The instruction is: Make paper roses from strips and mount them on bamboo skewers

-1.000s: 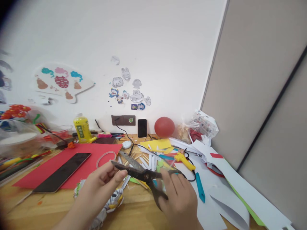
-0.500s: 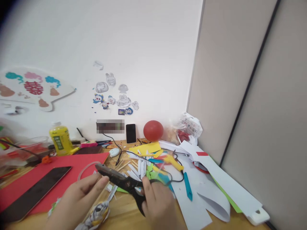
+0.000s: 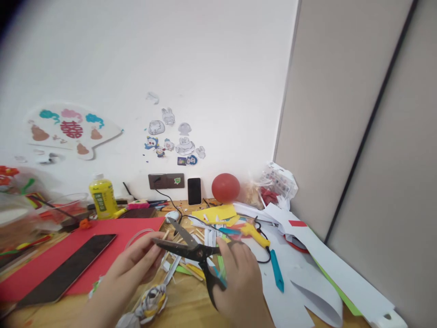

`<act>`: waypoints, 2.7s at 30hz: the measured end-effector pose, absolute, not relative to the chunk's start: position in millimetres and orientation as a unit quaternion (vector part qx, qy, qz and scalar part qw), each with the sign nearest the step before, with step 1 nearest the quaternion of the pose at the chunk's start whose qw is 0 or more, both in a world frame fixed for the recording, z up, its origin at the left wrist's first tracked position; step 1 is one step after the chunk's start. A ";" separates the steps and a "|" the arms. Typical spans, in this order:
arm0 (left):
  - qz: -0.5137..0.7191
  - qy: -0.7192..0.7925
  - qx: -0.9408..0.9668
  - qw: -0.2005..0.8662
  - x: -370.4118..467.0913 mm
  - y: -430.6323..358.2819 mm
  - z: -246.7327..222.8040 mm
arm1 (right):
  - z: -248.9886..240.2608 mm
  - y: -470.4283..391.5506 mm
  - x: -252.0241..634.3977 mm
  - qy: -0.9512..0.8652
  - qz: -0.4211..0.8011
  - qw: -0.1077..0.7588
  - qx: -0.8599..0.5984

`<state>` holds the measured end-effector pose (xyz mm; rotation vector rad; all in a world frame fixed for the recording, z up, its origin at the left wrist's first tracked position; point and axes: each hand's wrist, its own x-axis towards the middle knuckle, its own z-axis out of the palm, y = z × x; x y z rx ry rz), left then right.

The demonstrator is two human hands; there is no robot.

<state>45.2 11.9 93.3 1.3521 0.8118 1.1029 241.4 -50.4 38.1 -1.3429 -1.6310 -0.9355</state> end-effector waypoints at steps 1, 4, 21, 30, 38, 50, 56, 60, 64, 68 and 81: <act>0.464 0.340 0.574 0.583 45.2 10.4 92.4 | 38.3 -50.3 240.8 -0.645 -0.379 0.401 -0.529; 0.461 0.347 0.575 0.579 47.5 1.7 93.4 | 38.6 -50.1 240.9 -0.648 -0.388 0.395 -0.523; 0.470 0.379 0.692 0.395 48.2 -6.7 99.3 | 43.7 -57.2 240.3 -0.658 -0.368 0.392 -0.527; 0.479 0.378 0.637 0.470 50.4 -13.6 103.1 | 46.5 -58.0 236.9 -0.643 -0.402 0.394 -0.519; 0.497 0.395 0.640 0.434 51.5 -17.9 103.4 | 42.6 -59.2 236.7 -0.624 -0.453 0.397 -0.497; 0.460 0.433 0.677 0.378 52.5 -0.9 99.5 | 41.6 -57.9 237.2 -0.632 -0.479 0.379 -0.476; 0.449 0.429 0.640 0.453 53.1 7.3 98.1 | 31.2 -54.0 243.8 -0.655 -0.433 0.378 -0.491; 0.457 0.386 0.588 0.544 55.4 10.2 97.5 | 26.3 -48.9 248.5 -0.643 -0.371 0.402 -0.536; 0.465 0.336 0.548 0.608 54.4 9.4 94.3 | 29.8 -48.9 245.5 -0.654 -0.341 0.391 -0.551; 0.461 0.294 0.520 0.656 52.3 1.4 95.0 | 34.1 -50.2 240.6 -0.663 -0.360 0.377 -0.537; 0.463 0.354 0.641 0.499 52.5 -7.2 99.7 | 42.6 -55.5 239.7 -0.638 -0.391 0.398 -0.531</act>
